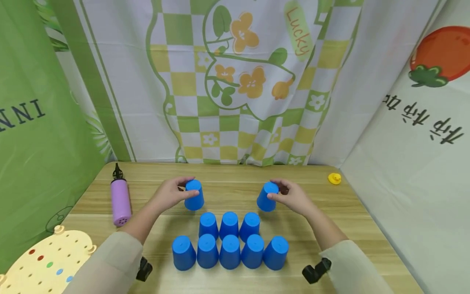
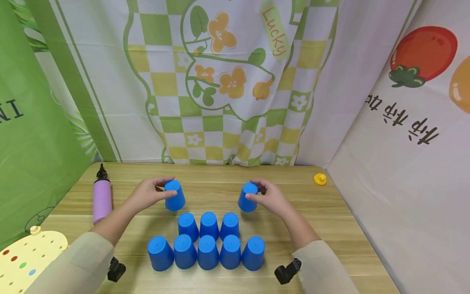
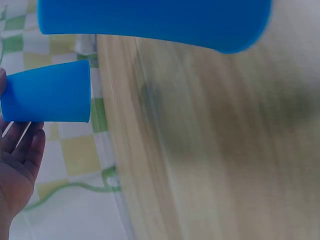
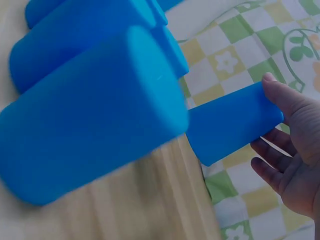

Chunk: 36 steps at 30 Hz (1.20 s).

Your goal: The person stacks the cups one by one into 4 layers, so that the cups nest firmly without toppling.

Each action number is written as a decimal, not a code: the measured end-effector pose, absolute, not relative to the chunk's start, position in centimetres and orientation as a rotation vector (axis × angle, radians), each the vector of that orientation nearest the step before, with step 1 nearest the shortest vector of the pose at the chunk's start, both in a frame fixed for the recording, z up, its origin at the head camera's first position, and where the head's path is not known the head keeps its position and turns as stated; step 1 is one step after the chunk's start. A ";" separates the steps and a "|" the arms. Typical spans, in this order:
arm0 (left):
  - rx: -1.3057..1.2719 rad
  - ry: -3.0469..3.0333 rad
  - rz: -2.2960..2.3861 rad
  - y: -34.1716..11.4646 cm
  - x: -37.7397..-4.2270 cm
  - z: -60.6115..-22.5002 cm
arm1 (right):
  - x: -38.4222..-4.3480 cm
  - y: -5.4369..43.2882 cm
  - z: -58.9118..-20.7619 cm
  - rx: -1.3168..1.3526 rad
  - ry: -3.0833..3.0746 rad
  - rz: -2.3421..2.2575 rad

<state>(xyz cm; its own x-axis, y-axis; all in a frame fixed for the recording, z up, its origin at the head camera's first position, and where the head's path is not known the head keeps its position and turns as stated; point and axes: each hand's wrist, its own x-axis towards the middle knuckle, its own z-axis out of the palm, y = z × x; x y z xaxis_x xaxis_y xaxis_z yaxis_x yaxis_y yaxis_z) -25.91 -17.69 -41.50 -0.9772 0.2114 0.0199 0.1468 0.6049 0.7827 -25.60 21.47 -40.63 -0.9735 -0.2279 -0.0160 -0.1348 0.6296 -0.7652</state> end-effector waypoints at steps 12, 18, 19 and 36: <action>0.330 2.752 1.325 -12.2 -30.0 -41.0 | -29.0 15.7 -39.8 -0.254 2.705 -1.339; 0.319 2.705 1.361 -10.5 -30.5 -42.0 | -29.8 13.8 -41.3 -0.178 2.666 -1.388; 0.321 2.699 1.360 -10.3 -30.5 -42.2 | -29.8 13.5 -41.5 -0.170 2.661 -1.386; 0.268 2.654 1.334 -9.2 -30.0 -44.8 | -29.5 12.3 -44.2 -0.226 2.675 -1.258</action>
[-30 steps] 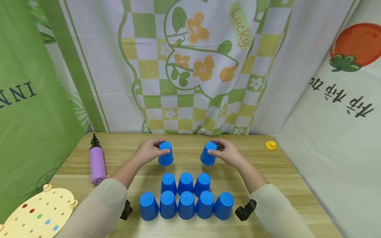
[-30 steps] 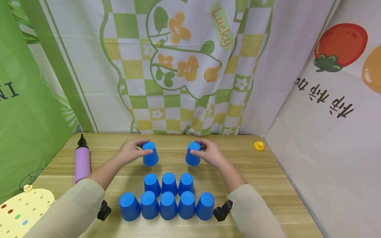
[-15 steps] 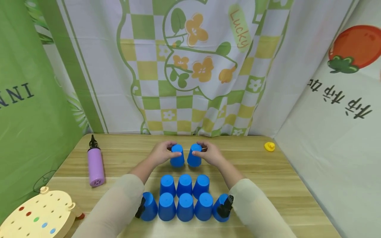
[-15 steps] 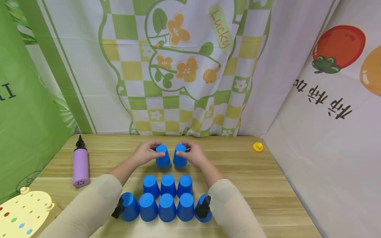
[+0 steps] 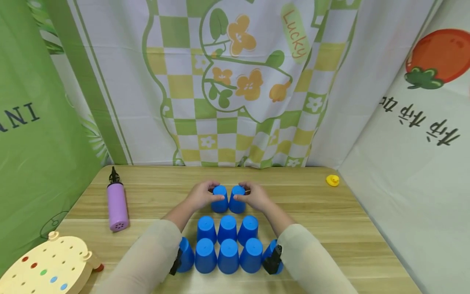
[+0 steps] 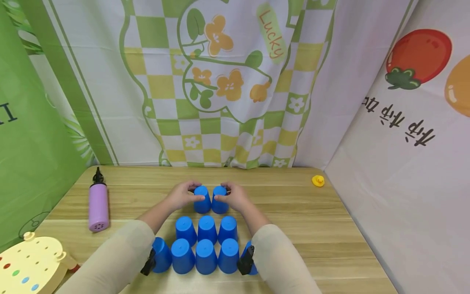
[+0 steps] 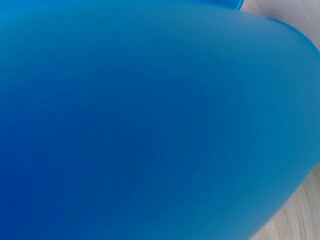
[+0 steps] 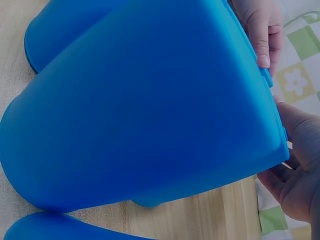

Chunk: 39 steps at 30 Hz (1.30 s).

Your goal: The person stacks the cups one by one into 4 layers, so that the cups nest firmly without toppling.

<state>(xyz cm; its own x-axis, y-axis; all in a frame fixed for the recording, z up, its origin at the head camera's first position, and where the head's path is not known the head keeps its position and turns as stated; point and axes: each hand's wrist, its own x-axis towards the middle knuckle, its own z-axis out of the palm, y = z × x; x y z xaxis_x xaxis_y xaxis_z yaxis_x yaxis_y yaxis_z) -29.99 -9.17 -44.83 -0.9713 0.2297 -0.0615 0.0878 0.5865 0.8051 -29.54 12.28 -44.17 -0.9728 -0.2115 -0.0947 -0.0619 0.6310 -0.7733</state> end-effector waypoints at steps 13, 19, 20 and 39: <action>0.235 2.625 1.318 -9.5 -29.7 -45.1 | -29.2 12.4 -43.9 -0.213 2.641 -1.251; 0.246 2.583 1.355 -11.2 -29.1 -44.3 | -28.9 13.5 -43.3 -0.198 2.619 -1.311; 0.254 2.582 1.359 -11.5 -29.0 -44.2 | -28.7 13.7 -43.2 -0.204 2.625 -1.313; 0.507 2.501 1.415 -16.3 -23.5 -45.2 | -23.7 17.9 -43.2 -0.438 2.575 -1.289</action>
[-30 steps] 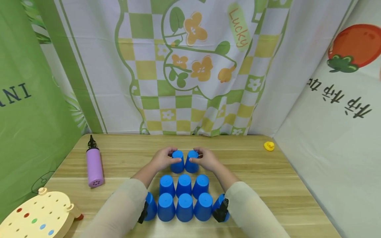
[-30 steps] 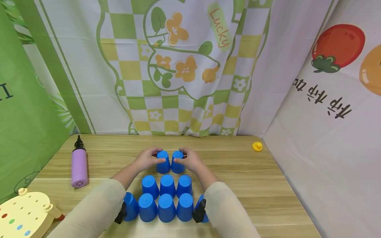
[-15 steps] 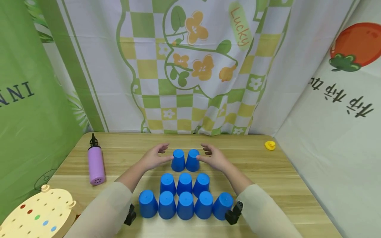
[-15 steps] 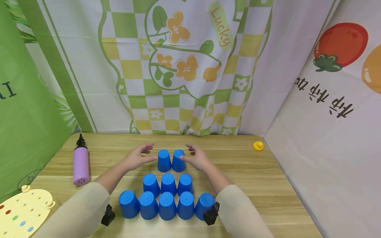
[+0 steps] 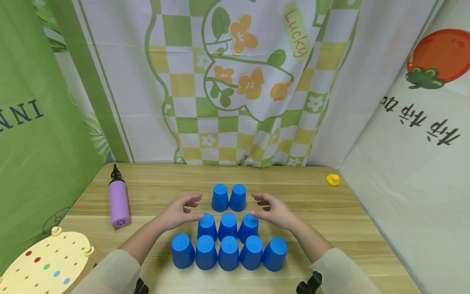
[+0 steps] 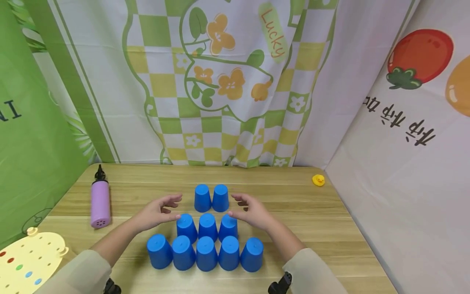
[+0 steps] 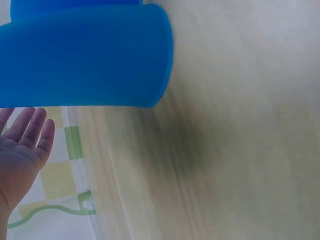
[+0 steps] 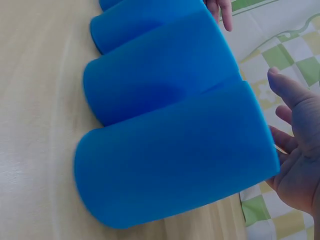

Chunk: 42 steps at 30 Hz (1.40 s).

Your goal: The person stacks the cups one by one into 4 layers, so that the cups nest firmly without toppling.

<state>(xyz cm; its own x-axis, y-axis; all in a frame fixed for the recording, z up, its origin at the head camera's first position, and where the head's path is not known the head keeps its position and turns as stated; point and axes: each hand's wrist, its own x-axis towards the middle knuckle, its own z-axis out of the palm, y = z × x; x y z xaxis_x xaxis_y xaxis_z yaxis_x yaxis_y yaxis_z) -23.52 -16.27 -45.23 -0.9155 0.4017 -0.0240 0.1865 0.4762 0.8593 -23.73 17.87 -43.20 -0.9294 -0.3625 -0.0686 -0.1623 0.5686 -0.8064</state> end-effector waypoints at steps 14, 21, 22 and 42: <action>0.651 2.414 1.360 -16.0 -21.8 -46.0 | -22.5 18.2 -44.6 -0.645 2.439 -1.226; 0.628 2.425 1.332 -15.7 -21.7 -46.0 | -22.3 18.1 -44.8 -0.610 2.454 -1.210; 0.621 2.423 1.332 -15.7 -21.7 -45.9 | -22.3 18.1 -44.9 -0.604 2.457 -1.208; 0.423 2.574 1.386 -17.3 -25.5 -43.2 | -22.2 18.2 -44.7 -0.583 2.464 -1.209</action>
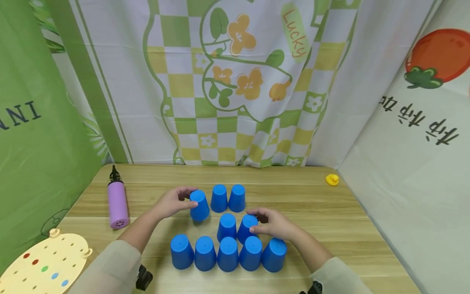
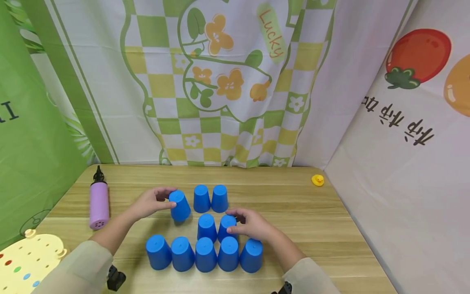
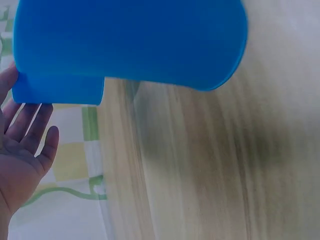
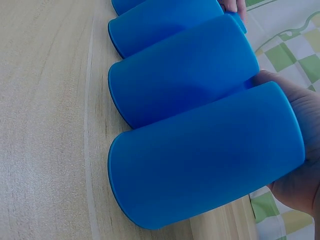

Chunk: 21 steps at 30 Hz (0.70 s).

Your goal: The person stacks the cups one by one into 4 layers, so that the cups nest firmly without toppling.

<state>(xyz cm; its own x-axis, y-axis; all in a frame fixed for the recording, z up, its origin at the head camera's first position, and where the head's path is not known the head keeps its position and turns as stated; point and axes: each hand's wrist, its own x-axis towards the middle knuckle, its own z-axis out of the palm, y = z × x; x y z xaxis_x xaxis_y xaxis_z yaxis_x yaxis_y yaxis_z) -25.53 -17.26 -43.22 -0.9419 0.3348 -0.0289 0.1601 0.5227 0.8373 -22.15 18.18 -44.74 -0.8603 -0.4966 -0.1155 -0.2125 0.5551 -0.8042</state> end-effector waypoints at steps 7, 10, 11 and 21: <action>0.280 2.579 1.437 -16.9 -27.4 -44.0 | -22.1 18.3 -44.7 -0.594 2.444 -1.225; 0.235 2.578 1.465 -16.5 -28.1 -44.6 | -22.1 18.2 -44.7 -0.590 2.444 -1.223; 0.230 2.580 1.470 -16.4 -28.2 -44.7 | -22.1 18.2 -44.7 -0.587 2.443 -1.223; 0.171 2.594 1.458 -15.6 -28.4 -45.3 | -22.1 18.2 -44.6 -0.582 2.451 -1.208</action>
